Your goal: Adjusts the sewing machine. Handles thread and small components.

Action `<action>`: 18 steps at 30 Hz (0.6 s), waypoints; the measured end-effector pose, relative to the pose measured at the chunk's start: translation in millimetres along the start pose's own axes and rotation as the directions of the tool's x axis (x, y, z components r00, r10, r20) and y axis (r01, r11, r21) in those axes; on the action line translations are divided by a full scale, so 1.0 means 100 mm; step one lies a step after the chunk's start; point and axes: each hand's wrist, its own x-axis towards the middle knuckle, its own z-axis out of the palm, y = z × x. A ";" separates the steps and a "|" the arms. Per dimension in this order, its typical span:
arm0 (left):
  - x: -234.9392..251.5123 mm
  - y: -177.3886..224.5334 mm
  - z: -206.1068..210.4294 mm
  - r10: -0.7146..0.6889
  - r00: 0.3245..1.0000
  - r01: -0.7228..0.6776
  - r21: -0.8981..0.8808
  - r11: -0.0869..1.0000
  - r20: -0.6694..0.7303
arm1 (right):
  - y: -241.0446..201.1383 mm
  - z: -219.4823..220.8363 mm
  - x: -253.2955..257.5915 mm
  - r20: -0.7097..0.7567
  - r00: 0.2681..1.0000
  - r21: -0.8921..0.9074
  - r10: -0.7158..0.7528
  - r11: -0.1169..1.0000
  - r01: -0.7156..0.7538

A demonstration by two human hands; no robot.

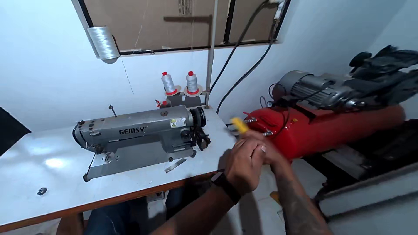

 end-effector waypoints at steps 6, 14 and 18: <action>-0.39 -0.08 0.22 0.209 0.978 -0.206 -0.128 0.970 0.008 | 1.69 -1.30 -0.71 -0.317 0.932 0.400 0.176 0.916 -0.037; -0.38 -0.57 0.51 0.159 0.985 -0.147 -0.168 0.975 0.063 | 1.17 -1.09 -1.67 -0.539 0.842 0.353 0.015 0.912 0.209; 0.07 -0.34 0.56 -0.104 0.990 0.132 -0.363 0.923 0.094 | 0.80 -1.04 -2.13 -0.515 0.857 0.219 0.008 0.968 0.123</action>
